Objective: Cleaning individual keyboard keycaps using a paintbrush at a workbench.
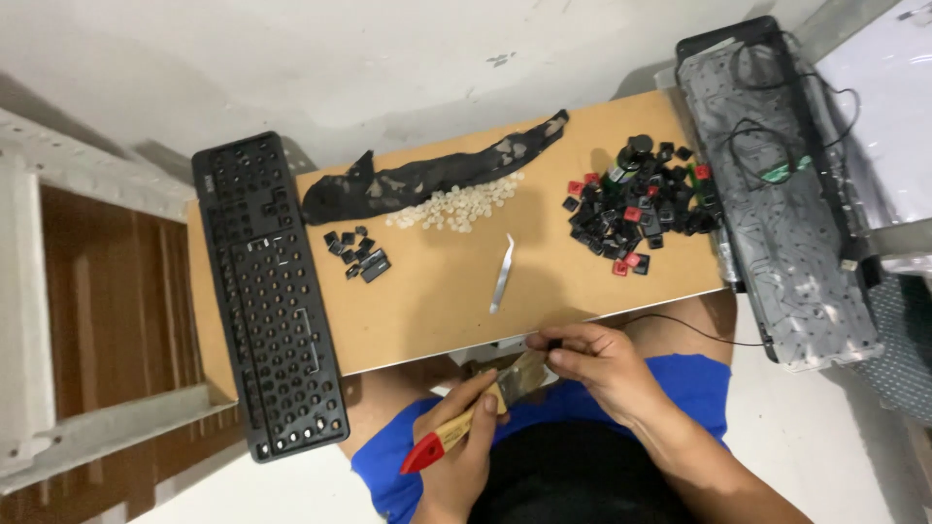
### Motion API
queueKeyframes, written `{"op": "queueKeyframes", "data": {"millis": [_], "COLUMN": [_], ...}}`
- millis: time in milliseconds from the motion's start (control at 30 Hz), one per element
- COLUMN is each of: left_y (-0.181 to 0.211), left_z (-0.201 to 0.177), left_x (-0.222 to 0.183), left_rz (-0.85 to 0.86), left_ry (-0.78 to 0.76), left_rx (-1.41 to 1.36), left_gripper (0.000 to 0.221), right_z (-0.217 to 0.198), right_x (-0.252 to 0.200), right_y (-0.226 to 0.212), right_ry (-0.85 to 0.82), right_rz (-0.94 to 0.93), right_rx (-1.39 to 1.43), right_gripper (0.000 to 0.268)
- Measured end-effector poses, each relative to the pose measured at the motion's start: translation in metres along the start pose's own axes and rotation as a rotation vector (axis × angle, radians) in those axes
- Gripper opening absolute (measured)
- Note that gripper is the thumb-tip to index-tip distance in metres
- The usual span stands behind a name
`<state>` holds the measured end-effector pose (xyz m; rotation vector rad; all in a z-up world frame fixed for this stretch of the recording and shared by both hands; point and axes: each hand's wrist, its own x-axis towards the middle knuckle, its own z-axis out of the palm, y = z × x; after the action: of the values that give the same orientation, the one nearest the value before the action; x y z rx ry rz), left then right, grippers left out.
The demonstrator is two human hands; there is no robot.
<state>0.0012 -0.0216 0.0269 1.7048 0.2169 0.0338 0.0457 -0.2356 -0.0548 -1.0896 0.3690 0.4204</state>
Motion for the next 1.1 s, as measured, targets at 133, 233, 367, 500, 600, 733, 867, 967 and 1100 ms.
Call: {"op": "queueKeyframes", "data": {"millis": [133,233,367,500,600,733,867,967,1100], "left_y": [0.001,0.006,0.013,0.017,0.017,0.029,0.030,0.034,0.042], "left_z": [0.001,0.002,0.013,0.014,0.016,0.022,0.026,0.027,0.024], "left_x": [0.000,-0.003,-0.008,-0.008,-0.011,-0.009,-0.011,-0.009,-0.005], "left_rz": [0.083,0.136,0.279,0.194,0.254,0.278,0.293,0.296,0.213], "left_ry": [0.102,0.146,0.049,-0.050,0.040,-0.189,-0.124,-0.162,-0.126], "left_rx": [0.052,0.121,0.136,0.211,0.175,0.221,0.207,0.228,0.232], "left_gripper": [0.023,0.025,0.023,0.020,0.021,0.023,0.019,0.020,0.020], "right_z": [0.000,-0.004,-0.008,0.004,-0.004,-0.005,-0.011,-0.012,-0.023], "right_x": [-0.002,-0.007,-0.012,-0.022,-0.021,-0.024,-0.026,-0.028,-0.023], "right_y": [0.006,0.006,0.011,-0.010,0.001,-0.007,-0.002,-0.009,-0.008], "right_ry": [0.013,-0.074,-0.050,-0.012,-0.038,-0.045,-0.082,-0.093,-0.034], "right_rz": [0.161,0.110,0.066,0.055,0.034,0.014,-0.015,-0.017,0.020], "right_rx": [0.024,0.082,0.073,-0.018,0.027,0.025,0.066,0.045,0.117], "right_gripper": [0.042,0.041,0.039,0.039,0.039,0.041,0.040,0.039,0.043]}}
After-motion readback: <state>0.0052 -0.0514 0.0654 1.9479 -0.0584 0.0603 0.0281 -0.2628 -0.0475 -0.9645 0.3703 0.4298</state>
